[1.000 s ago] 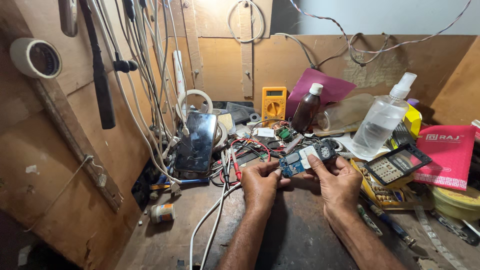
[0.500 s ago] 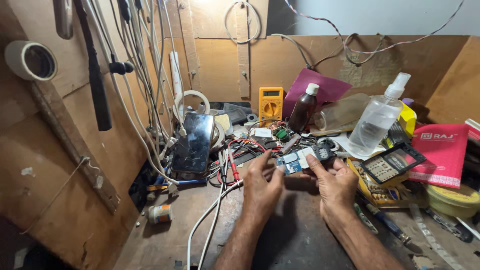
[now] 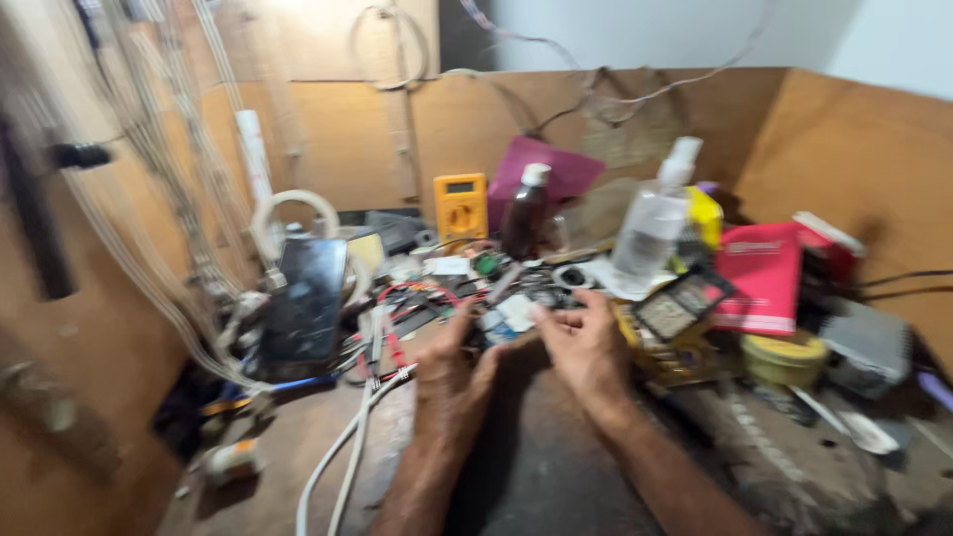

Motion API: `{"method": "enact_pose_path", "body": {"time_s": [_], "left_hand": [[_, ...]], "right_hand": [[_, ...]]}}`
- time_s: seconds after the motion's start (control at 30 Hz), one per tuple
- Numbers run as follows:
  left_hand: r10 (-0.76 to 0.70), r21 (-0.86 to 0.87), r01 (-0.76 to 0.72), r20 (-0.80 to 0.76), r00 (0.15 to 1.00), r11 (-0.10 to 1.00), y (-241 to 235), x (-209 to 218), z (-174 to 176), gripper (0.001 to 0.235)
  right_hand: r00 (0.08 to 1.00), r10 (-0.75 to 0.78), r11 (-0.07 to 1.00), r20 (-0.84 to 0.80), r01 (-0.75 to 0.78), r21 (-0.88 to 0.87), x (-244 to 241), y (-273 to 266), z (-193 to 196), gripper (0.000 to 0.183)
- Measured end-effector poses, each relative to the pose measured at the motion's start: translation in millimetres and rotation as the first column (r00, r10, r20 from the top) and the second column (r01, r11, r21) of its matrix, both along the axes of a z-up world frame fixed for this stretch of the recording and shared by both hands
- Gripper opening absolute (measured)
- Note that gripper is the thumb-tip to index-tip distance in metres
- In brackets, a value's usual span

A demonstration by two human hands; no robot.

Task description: The person uses a hot air gun to heat a small circuit board, then applies liquid from a squeeze bottle onto the board and scrubs it with a toothbrush. The person handles the board and tools throughout the clip.

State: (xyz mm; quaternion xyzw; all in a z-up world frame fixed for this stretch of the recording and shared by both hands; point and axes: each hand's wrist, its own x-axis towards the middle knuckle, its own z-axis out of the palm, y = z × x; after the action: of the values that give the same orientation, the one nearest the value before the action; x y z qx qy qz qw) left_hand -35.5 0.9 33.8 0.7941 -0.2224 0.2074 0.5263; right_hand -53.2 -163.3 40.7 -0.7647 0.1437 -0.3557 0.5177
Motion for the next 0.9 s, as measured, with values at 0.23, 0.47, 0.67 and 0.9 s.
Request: {"method": "enact_pose_path", "body": {"time_s": [0.23,0.47,0.67,0.9], "left_hand": [[0.120,0.148,-0.119,-0.001,0.993,0.982,-4,-2,1,0.071],[0.164,0.228,-0.141,-0.085,0.983,0.963,-5,-4,2,0.072],[0.194,0.281,-0.159,-0.102,0.976,0.946,-7,-4,3,0.074],[0.151,0.216,-0.140,-0.034,0.988,0.966,-6,-1,-4,0.071]], "right_hand": [[0.989,0.057,0.973,0.135,-0.025,-0.230,-76,-18,43,0.032],[0.773,-0.499,0.701,-0.392,0.095,-0.706,-137,-134,95,0.025],[0.596,-0.638,0.544,-0.488,-0.099,-0.833,-152,-215,92,0.029],[0.613,-0.702,0.357,-0.363,-0.138,-0.924,-140,-244,58,0.029]]}}
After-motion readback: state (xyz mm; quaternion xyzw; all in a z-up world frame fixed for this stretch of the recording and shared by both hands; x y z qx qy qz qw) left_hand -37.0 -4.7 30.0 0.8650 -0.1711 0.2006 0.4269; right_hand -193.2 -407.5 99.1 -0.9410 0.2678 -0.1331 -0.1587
